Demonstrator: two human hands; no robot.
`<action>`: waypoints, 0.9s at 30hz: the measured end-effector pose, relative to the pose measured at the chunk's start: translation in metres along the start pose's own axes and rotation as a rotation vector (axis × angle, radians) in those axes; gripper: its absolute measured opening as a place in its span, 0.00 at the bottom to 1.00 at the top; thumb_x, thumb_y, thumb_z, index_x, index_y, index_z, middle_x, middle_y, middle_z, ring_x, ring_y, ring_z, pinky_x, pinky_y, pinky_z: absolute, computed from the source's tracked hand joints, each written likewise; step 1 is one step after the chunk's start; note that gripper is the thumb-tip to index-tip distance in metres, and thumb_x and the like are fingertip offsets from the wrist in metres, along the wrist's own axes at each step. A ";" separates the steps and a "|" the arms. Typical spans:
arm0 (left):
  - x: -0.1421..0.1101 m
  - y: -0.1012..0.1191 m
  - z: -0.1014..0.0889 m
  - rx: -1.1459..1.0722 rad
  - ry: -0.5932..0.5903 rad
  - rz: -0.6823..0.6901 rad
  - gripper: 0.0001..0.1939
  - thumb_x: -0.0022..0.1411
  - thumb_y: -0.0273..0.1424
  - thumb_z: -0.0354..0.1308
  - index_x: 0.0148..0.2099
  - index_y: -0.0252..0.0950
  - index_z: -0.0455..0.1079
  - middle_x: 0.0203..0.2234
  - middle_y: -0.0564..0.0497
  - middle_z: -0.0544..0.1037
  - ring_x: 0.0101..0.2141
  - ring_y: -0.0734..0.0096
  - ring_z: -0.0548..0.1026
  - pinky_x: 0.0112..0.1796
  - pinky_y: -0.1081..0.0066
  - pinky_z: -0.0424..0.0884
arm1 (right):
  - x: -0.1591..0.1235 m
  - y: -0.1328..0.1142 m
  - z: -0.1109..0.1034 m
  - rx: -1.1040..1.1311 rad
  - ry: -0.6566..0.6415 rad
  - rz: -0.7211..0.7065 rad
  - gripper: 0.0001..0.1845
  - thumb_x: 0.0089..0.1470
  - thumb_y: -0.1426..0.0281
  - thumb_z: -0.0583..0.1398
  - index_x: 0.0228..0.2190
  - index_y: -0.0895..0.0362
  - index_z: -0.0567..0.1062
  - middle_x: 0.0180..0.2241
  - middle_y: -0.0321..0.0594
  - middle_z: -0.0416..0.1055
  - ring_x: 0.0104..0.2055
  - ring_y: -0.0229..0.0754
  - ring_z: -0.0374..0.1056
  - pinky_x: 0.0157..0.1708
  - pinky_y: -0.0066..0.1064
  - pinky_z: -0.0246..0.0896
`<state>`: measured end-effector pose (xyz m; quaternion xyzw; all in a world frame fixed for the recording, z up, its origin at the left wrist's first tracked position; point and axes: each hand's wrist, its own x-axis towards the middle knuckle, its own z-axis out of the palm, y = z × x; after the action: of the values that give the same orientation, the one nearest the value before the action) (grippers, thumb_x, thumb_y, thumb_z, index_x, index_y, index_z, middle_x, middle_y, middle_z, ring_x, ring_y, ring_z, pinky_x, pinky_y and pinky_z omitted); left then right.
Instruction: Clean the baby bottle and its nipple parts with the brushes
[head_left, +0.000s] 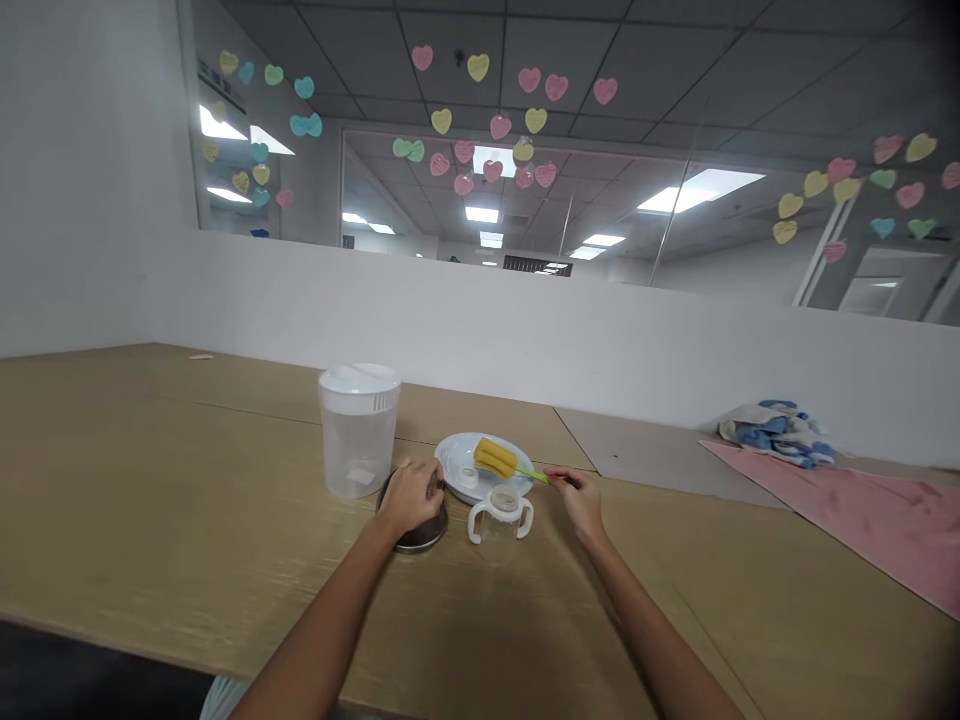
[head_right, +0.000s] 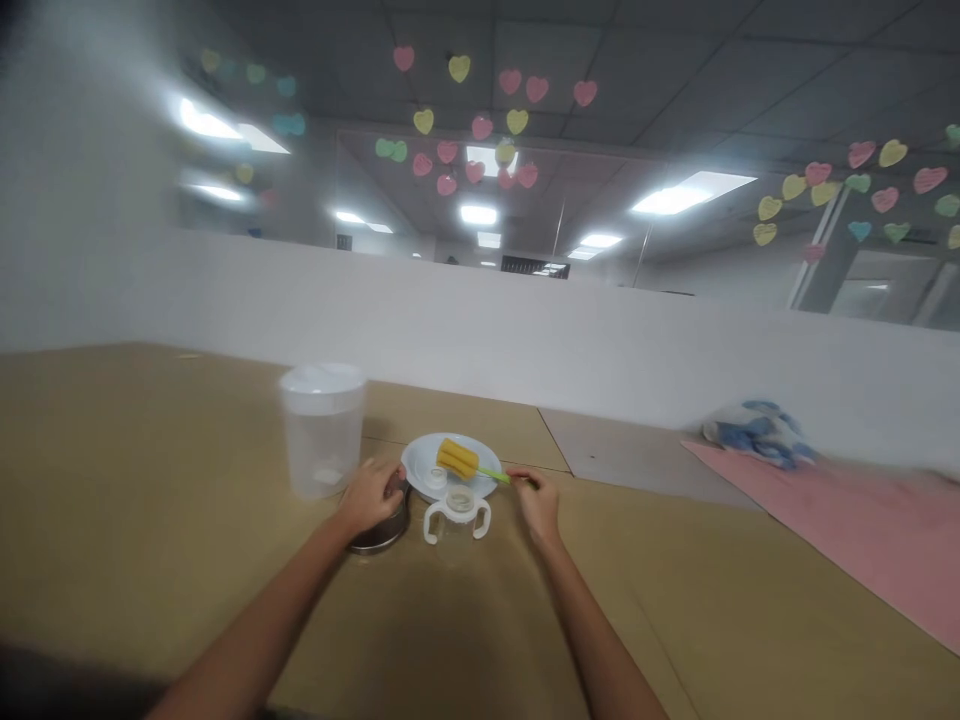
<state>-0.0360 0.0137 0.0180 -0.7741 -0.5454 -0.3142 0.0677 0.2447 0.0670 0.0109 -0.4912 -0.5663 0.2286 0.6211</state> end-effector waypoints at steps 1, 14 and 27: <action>0.000 0.000 0.000 0.015 -0.011 0.006 0.09 0.48 0.26 0.50 0.35 0.37 0.65 0.26 0.50 0.73 0.31 0.63 0.70 0.37 0.67 0.59 | 0.000 0.000 0.000 0.000 -0.001 0.003 0.11 0.37 0.65 0.58 0.22 0.57 0.78 0.28 0.42 0.76 0.34 0.46 0.69 0.38 0.35 0.61; 0.000 0.000 -0.006 0.090 -0.034 0.141 0.02 0.49 0.28 0.52 0.27 0.37 0.65 0.25 0.50 0.75 0.32 0.63 0.69 0.36 0.65 0.56 | -0.011 -0.019 -0.007 -0.708 0.045 -0.629 0.12 0.45 0.77 0.53 0.21 0.55 0.76 0.26 0.37 0.74 0.32 0.41 0.66 0.38 0.34 0.48; 0.002 0.013 0.000 0.116 0.148 0.044 0.10 0.59 0.26 0.47 0.38 0.37 0.68 0.33 0.48 0.75 0.37 0.62 0.69 0.38 0.63 0.58 | -0.012 -0.005 0.012 -0.565 -0.311 -0.603 0.20 0.45 0.82 0.48 0.31 0.55 0.76 0.36 0.42 0.75 0.40 0.44 0.66 0.40 0.36 0.56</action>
<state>-0.0241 0.0099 0.0224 -0.7552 -0.5392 -0.3370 0.1592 0.2295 0.0589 0.0079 -0.4142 -0.8114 -0.0554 0.4088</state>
